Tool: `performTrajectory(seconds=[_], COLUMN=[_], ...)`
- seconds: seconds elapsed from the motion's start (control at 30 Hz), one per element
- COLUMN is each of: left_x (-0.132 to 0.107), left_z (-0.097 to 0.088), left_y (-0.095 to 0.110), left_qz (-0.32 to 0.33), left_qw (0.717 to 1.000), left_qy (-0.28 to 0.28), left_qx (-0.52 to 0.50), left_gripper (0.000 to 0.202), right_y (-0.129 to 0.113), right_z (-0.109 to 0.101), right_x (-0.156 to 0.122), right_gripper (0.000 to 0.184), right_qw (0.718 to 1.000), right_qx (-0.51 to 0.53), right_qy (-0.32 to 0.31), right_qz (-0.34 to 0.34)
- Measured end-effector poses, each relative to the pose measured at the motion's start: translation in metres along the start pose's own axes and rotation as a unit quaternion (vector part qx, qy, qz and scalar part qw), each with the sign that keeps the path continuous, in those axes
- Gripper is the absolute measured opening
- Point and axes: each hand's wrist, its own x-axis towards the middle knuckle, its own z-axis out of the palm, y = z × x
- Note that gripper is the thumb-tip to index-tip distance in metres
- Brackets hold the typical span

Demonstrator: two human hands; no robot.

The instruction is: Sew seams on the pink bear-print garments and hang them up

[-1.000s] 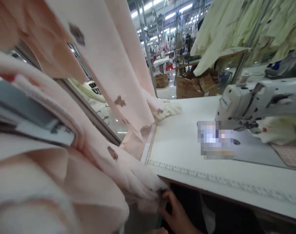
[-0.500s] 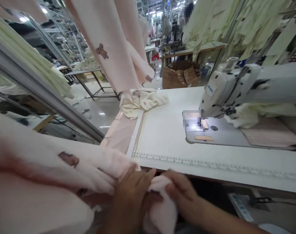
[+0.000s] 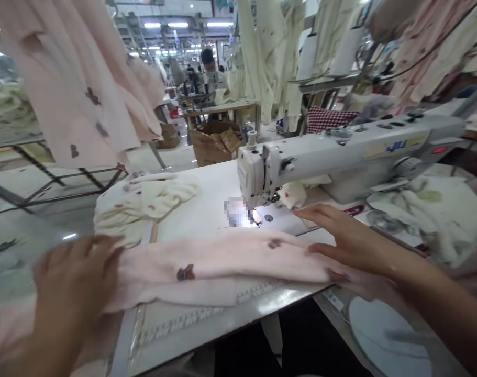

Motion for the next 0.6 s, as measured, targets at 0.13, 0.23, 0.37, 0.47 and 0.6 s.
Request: performTrajectory(seconds=[0.13,0.23,0.37,0.47,0.6], left_x=[-0.017,-0.032,-0.046,-0.04,-0.029], left_z=[0.031,0.039,0.033,0.017,-0.012], left_y=[0.057,0.082,0.078,0.073,0.065], left_qz=[0.149,0.143,0.107,-0.056,-0.163], left_qw=[0.974,0.967,0.953,0.943,0.946], left_qy=[-0.07,-0.07,-0.071,-0.076,-0.047], left_qx=[-0.159,-0.2,-0.274,-0.318,-0.275], left_gripper=[0.034,0.04,0.018,0.024,0.034], right_y=[0.001,0.001,0.006,0.008,-0.004], right_z=[0.01,0.022,0.022,0.005,-0.009], right_x=[-0.017,-0.021,-0.024,-0.026,-0.028], right_gripper=[0.023,0.026,0.023,0.031,0.03], right_qw=[0.999,0.996,0.999,0.986,0.975], right_qx=[0.015,-0.026,0.033,0.164,0.218], right_qy=[0.004,-0.065,-0.026,0.004,-0.011], right_qz=[-0.042,-0.058,-0.032,0.034,0.044])
